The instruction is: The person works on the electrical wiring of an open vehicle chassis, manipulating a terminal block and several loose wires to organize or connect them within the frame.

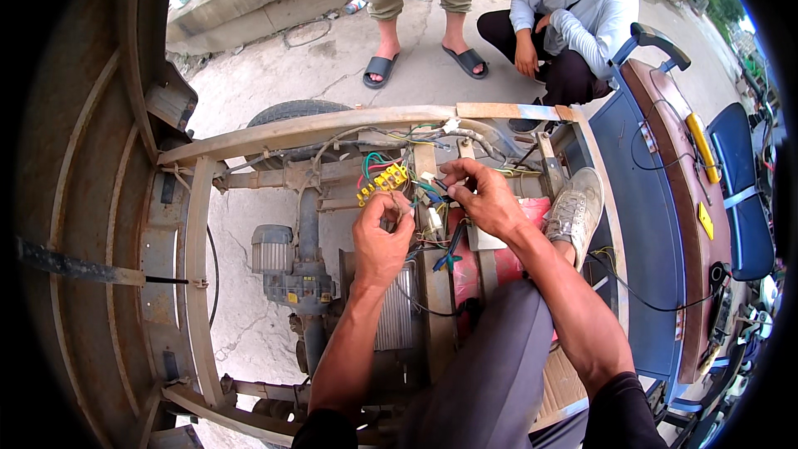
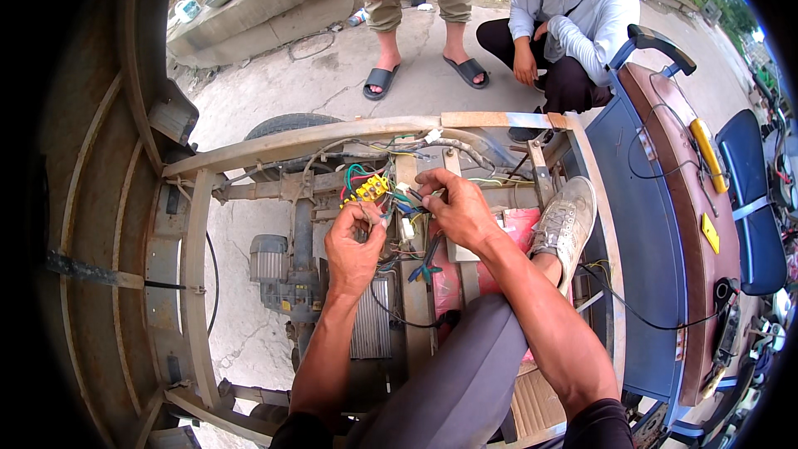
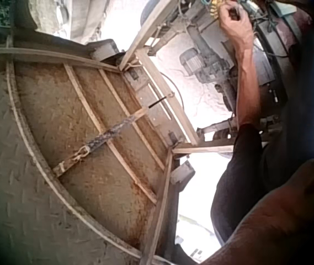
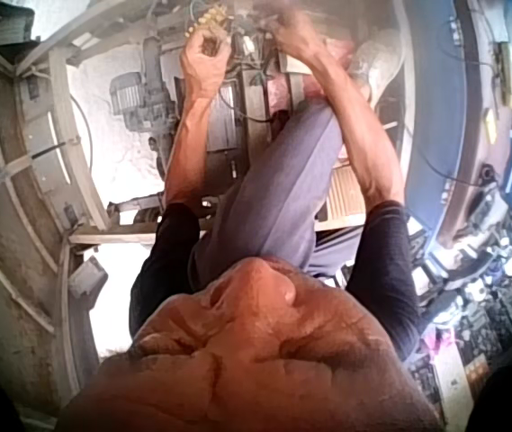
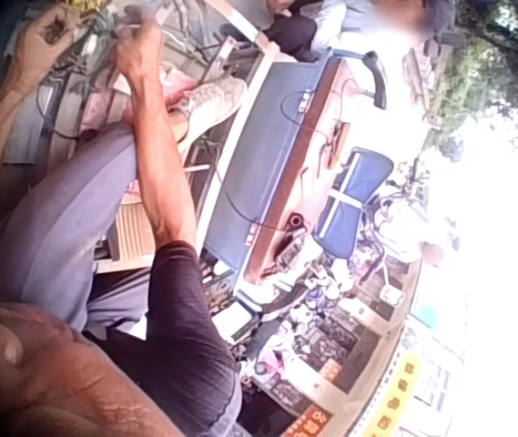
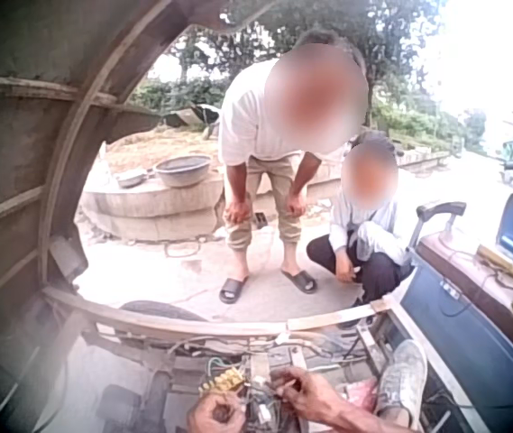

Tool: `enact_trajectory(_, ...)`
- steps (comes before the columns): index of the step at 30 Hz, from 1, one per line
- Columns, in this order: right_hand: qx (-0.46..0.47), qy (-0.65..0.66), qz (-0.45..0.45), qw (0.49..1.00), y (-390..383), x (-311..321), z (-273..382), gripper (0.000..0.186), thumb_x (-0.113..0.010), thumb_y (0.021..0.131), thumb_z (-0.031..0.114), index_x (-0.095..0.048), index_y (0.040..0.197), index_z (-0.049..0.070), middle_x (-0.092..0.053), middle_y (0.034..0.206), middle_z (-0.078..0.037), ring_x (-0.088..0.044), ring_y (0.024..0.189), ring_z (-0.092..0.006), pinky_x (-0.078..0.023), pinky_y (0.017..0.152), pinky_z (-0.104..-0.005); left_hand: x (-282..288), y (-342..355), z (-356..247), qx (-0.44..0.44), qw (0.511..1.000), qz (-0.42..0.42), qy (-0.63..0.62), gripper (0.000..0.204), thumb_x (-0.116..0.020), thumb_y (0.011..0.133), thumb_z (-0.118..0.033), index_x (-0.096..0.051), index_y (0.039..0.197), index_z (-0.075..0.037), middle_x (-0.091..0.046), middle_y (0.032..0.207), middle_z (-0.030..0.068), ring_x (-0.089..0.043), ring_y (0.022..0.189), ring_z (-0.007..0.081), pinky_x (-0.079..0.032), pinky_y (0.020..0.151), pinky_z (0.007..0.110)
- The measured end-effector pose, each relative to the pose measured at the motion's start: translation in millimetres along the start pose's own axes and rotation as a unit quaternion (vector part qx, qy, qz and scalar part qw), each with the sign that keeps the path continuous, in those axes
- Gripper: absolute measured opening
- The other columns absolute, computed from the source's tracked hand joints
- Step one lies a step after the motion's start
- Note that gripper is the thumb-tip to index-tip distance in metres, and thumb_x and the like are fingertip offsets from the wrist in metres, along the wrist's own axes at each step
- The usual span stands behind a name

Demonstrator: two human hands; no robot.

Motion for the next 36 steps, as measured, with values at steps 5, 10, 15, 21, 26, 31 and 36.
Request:
enact_trajectory(5,0.03,-0.032,0.014,0.999,-3,1,13,0.023,-0.06,0.09,0.002,-0.064,0.112,0.0,-0.069,0.099,-0.01,-0.068,0.072,-0.0179,-0.055,0.065,-0.0344,2,0,1,0.008,1.0,-0.003,-0.006,0.018,-0.066,0.081,0.012,-0.053,0.085,-0.001,-0.064,0.087,0.0039,-0.056,0.072,0.008,-0.046,0.067,0.024)
enact_trajectory(10,-0.024,-0.028,0.072,0.997,-7,-7,9,0.019,-0.059,0.09,0.001,-0.067,0.107,0.003,-0.067,0.094,-0.009,-0.064,0.079,-0.0195,-0.052,0.073,-0.0341,-1,1,-8,-0.005,1.0,-0.009,0.001,0.019,-0.066,0.081,0.012,-0.053,0.084,-0.001,-0.063,0.087,0.0033,-0.056,0.073,0.0079,-0.046,0.066,0.023)
enact_trajectory(15,0.113,-0.119,0.073,0.984,-8,-10,19,0.023,-0.064,0.086,-0.001,-0.07,0.107,0.004,-0.064,0.105,-0.013,-0.064,0.098,-0.0287,-0.052,0.086,-0.0364,-1,1,-4,-0.012,1.0,-0.009,0.015,0.02,-0.066,0.079,0.012,-0.053,0.084,-0.002,-0.064,0.089,0.0042,-0.057,0.073,0.0094,-0.047,0.067,0.024)
enact_trajectory(21,0.126,-0.135,0.074,0.98,-9,-14,22,0.025,-0.068,0.084,0.003,-0.069,0.109,0.005,-0.063,0.109,-0.014,-0.063,0.104,-0.0322,-0.051,0.09,-0.0387,3,-1,-1,0.014,1.0,-0.019,0.004,0.018,-0.066,0.08,0.011,-0.055,0.086,-0.002,-0.064,0.089,0.0033,-0.057,0.073,0.0091,-0.047,0.067,0.024)
enact_trajectory(26,0.089,-0.14,0.077,0.983,-8,-11,14,0.018,-0.071,0.084,0.01,-0.069,0.102,0.007,-0.062,0.107,-0.013,-0.062,0.102,-0.0348,-0.051,0.088,-0.042,0,-1,3,0.002,1.0,-0.009,0.024,0.018,-0.066,0.079,0.011,-0.055,0.086,-0.002,-0.064,0.089,0.0028,-0.055,0.073,0.0089,-0.046,0.067,0.024)
enact_trajectory(31,0.059,-0.138,0.076,0.986,-10,-7,14,0.017,-0.072,0.083,0.013,-0.069,0.099,0.007,-0.061,0.109,-0.013,-0.063,0.1,-0.0345,-0.051,0.087,-0.0418,-2,0,0,0.013,1.0,-0.002,0.017,0.019,-0.066,0.08,0.012,-0.054,0.086,-0.002,-0.064,0.091,0.0037,-0.056,0.074,0.0089,-0.047,0.068,0.024)
enact_trajectory(36,0.064,-0.061,0.041,0.995,-8,2,13,0.015,-0.071,0.083,0.006,-0.068,0.097,0.003,-0.06,0.103,-0.013,-0.067,0.079,-0.0246,-0.054,0.073,-0.0388,0,-1,2,0.005,1.0,-0.001,0.02,0.019,-0.065,0.081,0.012,-0.054,0.087,-0.001,-0.064,0.092,0.0039,-0.058,0.074,0.0085,-0.048,0.068,0.024)
Point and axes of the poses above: each hand's wrist, its own y-axis towards the middle knuckle, its own x-axis out of the back of the hand, z = x × y, the point moved 10 cm from there along y, towards the middle knuckle
